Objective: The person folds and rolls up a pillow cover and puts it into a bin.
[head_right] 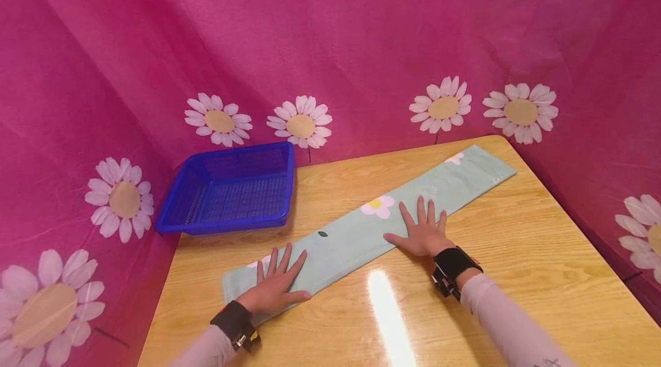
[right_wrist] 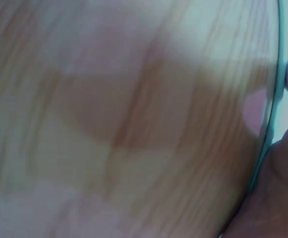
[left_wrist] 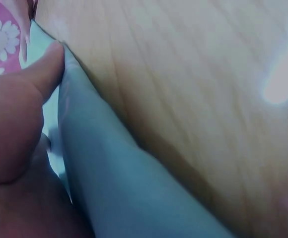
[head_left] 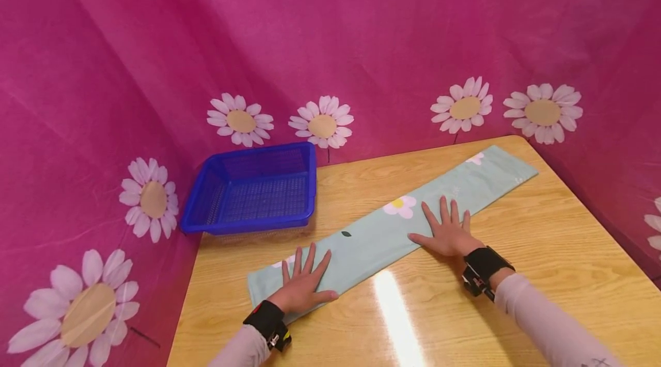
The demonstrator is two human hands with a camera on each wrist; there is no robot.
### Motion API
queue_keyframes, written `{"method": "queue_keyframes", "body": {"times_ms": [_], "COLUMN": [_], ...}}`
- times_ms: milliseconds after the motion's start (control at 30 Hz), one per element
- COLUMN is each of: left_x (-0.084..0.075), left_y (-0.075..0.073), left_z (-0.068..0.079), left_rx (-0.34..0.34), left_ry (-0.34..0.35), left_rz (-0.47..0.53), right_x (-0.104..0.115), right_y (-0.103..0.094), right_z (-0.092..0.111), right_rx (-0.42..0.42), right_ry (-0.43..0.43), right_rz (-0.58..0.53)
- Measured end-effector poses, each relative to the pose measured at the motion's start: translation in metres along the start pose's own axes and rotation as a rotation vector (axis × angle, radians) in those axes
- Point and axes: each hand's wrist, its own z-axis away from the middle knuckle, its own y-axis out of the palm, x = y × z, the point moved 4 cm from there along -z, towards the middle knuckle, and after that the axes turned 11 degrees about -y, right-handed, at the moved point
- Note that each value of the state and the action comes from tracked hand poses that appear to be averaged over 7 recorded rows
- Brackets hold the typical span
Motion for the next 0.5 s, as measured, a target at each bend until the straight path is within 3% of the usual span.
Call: {"method": "queue_keyframes", "body": {"times_ms": [200, 500], "left_x": [-0.01, -0.031], "left_y": [0.012, 0.021], "left_z": [-0.002, 0.002], "left_rx": [-0.034, -0.054], "left_ry": [-0.041, -0.051], "left_rz": [-0.023, -0.005], "right_x": [-0.006, -0.019], "right_y": [-0.01, -0.017], "right_z": [-0.001, 0.003], "right_rx": [-0.004, -0.013], "right_ry": [-0.039, -0.066], "right_rz": [-0.011, -0.033]}}
